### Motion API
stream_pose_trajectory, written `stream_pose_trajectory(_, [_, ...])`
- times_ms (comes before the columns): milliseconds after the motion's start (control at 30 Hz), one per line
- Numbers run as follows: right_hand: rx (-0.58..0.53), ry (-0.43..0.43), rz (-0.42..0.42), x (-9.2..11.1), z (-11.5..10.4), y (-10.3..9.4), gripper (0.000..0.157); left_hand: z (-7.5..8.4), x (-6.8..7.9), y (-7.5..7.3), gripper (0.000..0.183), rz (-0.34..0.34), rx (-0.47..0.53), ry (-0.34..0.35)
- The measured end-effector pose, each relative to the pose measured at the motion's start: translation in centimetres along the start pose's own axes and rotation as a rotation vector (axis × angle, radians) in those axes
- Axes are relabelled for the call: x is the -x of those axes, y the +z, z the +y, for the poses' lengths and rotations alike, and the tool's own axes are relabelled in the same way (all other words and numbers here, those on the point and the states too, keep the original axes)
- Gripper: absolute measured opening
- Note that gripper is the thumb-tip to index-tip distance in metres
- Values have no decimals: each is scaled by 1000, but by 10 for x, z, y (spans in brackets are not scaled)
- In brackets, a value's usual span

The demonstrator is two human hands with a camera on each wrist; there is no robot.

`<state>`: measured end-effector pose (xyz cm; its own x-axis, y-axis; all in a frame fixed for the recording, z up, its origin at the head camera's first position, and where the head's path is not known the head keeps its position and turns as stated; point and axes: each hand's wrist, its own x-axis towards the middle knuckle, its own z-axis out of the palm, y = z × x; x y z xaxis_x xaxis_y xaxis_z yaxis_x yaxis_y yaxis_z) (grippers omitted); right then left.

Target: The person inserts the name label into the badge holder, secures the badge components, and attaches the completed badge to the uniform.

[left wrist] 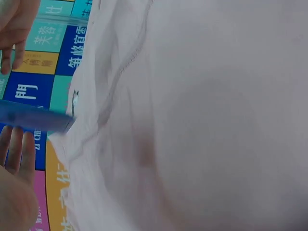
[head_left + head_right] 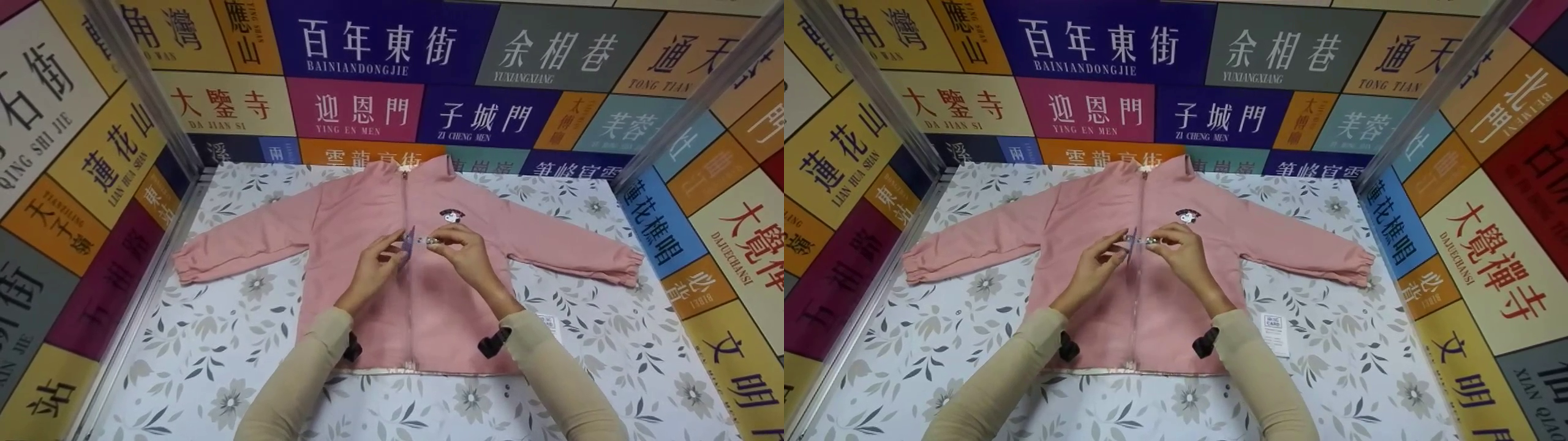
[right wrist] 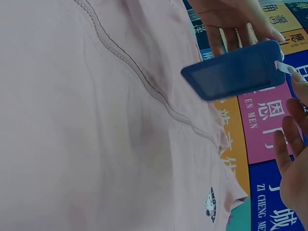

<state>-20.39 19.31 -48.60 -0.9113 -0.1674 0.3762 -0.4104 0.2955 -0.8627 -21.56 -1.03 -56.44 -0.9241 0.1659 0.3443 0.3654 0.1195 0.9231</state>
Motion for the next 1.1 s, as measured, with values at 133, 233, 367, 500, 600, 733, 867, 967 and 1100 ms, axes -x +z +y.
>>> stream_pose_trajectory(133, [18, 23, -35, 0, -5, -5, 11, -9, 7, -5, 65, -78, 33, -56])
stream_pose_trajectory(233, [21, 15, -57, 0, -10, -8, 10, -13, 12, -7, 76, -148, 2, -77])
stream_pose_trajectory(367, [18, -10, -71, 0, -15, -10, 10, -19, 15, -6, 84, -215, -55, -84])
stream_pose_trajectory(500, [12, -17, -87, 0, -17, -11, 10, -22, 17, -4, 87, -220, -73, -119])
stream_pose_trajectory(600, [2, -23, -97, 1, -17, -10, 11, -23, 17, -2, 87, -210, -68, -143])
stream_pose_trajectory(733, [-3, -29, -100, 1, -17, -10, 10, -26, 17, -2, 87, -223, -52, -132])
stream_pose_trajectory(867, [6, -34, -103, 1, -18, -12, 10, -28, 17, -2, 84, -235, -58, -109])
stream_pose_trajectory(967, [12, -26, -108, 1, -18, -12, 11, -29, 18, -3, 84, -230, -59, -109])
stream_pose_trajectory(1100, [17, -4, -116, 1, -20, -13, 11, -28, 18, -3, 82, -217, -51, -124])
